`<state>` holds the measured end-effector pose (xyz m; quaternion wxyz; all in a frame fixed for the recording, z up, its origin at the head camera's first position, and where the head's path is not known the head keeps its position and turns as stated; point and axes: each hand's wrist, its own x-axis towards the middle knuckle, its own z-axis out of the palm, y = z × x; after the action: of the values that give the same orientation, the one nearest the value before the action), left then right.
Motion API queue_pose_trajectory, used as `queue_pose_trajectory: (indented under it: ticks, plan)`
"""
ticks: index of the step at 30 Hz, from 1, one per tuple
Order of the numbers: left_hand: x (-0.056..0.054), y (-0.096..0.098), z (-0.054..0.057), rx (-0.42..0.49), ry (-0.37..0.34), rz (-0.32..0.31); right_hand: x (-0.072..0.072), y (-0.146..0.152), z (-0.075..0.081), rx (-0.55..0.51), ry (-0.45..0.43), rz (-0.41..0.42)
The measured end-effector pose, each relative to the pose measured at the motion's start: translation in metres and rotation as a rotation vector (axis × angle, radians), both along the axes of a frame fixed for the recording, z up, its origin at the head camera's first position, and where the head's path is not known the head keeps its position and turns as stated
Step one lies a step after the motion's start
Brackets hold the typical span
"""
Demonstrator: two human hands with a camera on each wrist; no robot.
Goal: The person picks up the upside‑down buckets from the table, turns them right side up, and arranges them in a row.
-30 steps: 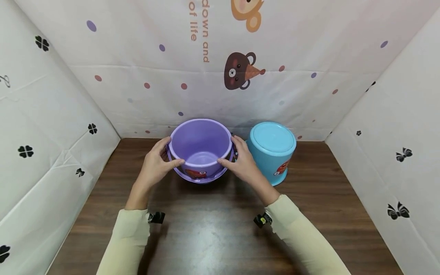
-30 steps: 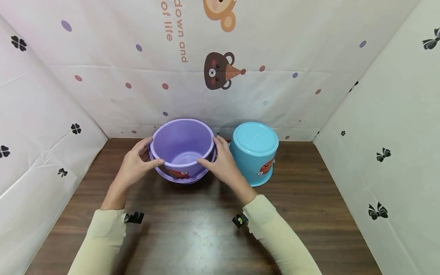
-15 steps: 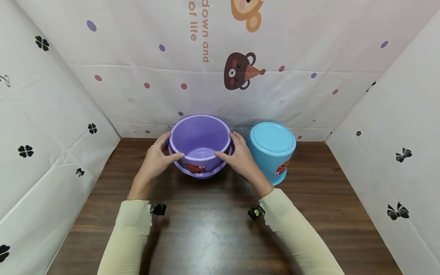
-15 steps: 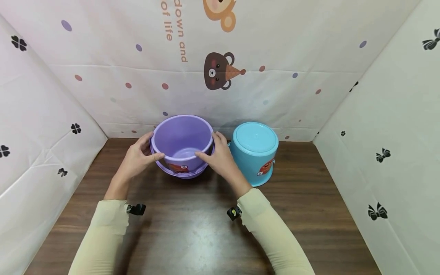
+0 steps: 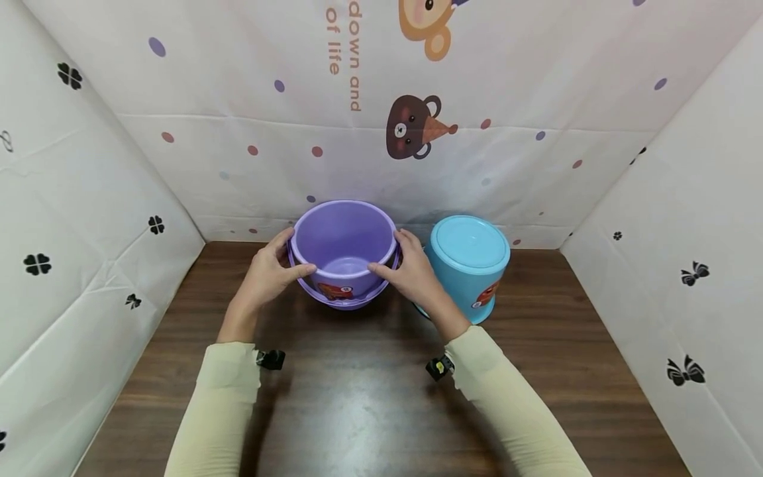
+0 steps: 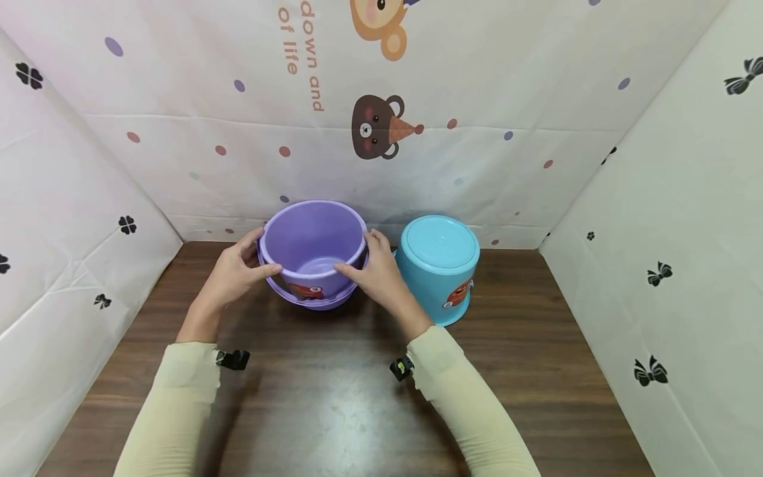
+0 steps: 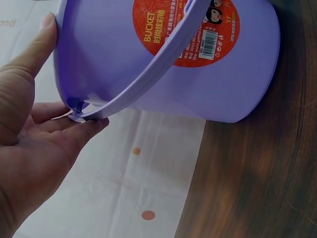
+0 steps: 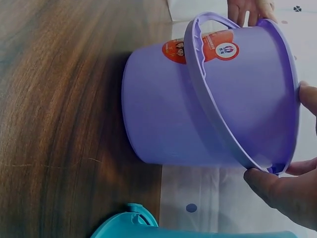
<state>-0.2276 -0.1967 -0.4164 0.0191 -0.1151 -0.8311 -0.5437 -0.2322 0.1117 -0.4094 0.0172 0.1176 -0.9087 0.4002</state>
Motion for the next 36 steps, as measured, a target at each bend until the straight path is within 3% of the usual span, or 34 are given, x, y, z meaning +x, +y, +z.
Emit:
queue_pose_trajectory:
  ticks: [9,20,29,36]
  plan:
    - [-0.005,-0.002,-0.003,0.042,-0.018,-0.021,-0.001,-0.001,0.000,-0.011,0.004,-0.010]
    - [-0.002,-0.003,-0.005,0.088,-0.061,-0.009,-0.002,-0.002,-0.002,-0.022,0.006,-0.013]
    - [-0.001,-0.001,-0.005,0.087,-0.056,-0.009,0.000,-0.001,-0.006,-0.068,0.013,-0.026]
    - [-0.002,-0.004,-0.007,0.016,-0.041,0.018,0.000,-0.004,-0.011,-0.066,0.047,-0.038]
